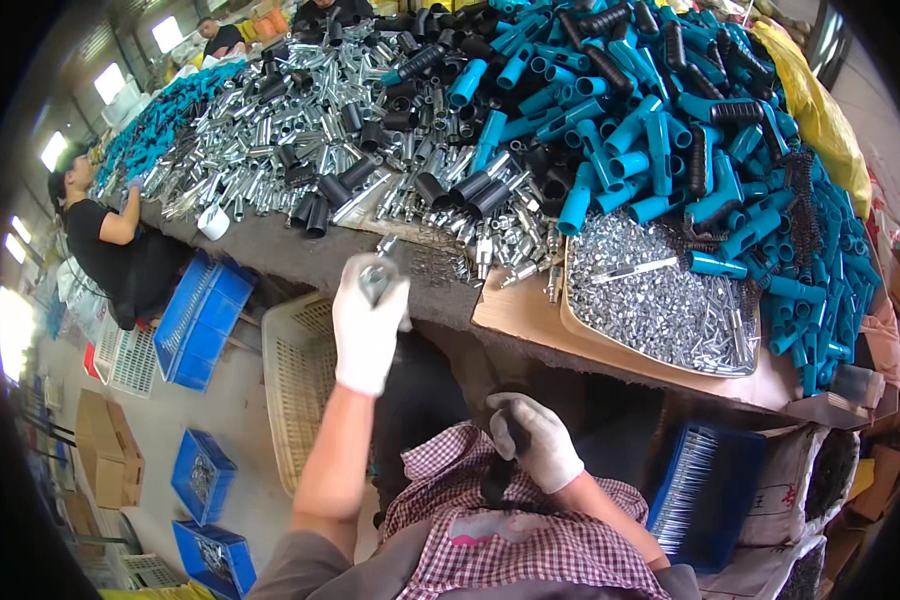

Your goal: The person assembles tools by fitting metal components, springs, and pins together by hand, sliding them into plastic handles, and placing the finished tools into a basket.

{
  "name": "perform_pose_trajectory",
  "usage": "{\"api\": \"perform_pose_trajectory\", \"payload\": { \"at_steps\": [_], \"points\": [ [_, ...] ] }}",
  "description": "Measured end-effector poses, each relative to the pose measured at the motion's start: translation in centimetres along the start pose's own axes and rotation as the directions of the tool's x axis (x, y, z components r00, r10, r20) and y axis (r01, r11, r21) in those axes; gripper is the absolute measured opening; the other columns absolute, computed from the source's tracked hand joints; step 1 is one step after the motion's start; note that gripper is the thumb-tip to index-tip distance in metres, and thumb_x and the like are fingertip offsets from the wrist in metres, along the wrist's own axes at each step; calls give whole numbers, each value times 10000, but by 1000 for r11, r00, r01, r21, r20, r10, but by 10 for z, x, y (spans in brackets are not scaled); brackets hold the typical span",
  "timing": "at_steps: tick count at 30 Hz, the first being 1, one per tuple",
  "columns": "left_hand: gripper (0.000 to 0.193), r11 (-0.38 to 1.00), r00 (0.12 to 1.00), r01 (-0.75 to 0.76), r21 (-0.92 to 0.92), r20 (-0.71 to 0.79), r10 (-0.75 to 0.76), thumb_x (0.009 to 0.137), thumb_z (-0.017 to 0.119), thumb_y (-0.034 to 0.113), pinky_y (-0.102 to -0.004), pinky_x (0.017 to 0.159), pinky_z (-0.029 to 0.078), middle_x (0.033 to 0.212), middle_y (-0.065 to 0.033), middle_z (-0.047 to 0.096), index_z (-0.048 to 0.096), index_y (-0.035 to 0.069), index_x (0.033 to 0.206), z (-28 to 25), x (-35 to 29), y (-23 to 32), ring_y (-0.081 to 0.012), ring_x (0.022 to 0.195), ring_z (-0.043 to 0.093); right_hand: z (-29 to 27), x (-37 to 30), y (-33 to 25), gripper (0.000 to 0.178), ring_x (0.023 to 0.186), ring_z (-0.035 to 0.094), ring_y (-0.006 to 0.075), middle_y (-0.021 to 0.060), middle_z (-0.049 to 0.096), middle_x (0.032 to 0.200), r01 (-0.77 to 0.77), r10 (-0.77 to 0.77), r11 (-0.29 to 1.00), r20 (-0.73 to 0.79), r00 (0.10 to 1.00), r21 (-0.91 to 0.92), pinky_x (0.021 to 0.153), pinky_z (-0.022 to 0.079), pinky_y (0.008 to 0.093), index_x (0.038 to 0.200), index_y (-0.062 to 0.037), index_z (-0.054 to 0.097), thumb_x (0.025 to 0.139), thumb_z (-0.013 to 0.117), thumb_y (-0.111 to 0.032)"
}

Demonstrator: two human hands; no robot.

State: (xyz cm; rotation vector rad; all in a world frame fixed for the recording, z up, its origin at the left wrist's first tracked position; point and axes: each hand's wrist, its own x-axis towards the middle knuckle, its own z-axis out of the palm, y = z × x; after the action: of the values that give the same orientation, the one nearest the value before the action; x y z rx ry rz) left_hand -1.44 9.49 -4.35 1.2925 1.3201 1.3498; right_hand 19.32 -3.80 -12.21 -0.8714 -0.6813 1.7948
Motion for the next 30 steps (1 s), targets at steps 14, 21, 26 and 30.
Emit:
{"api": "perform_pose_trajectory", "payload": {
  "at_steps": [14,21,26,30],
  "points": [
    [104,716,897,-430,550,174,405,788,669,102,-343,696,542,796,-127,703,695,54,877,2,62,19,-210,723,690,-2,-5,-20,434,719,525,158,93,583,831,92,-93,995,-6,996,-28,657,419,278,1291,30,550,1041,473,-317],
    [192,899,664,-240,367,738,-124,795,699,100,-263,613,518,774,-54,657,675,7,962,19,-54,33,-106,675,636,-10,-23,-50,508,748,597,148,77,629,899,104,-106,994,-51,993,-33,688,484,276,1324,23,540,979,614,-343],
    [684,939,946,54,-340,320,61,929,692,412,-267,599,504,983,-104,635,448,-58,1362,28,-65,19,-136,682,602,-39,-44,-37,378,755,608,134,82,655,954,92,-96,995,-144,985,-30,690,504,263,1288,6,562,1001,600,-237],
    [512,844,980,21,-537,176,88,1009,591,302,-327,723,549,1119,-114,619,447,-15,1384,57,-81,15,-188,812,628,-37,-53,-22,360,772,615,149,104,660,996,90,-91,996,-157,983,-14,713,512,279,1289,16,550,1011,573,-211]
  ]
}}
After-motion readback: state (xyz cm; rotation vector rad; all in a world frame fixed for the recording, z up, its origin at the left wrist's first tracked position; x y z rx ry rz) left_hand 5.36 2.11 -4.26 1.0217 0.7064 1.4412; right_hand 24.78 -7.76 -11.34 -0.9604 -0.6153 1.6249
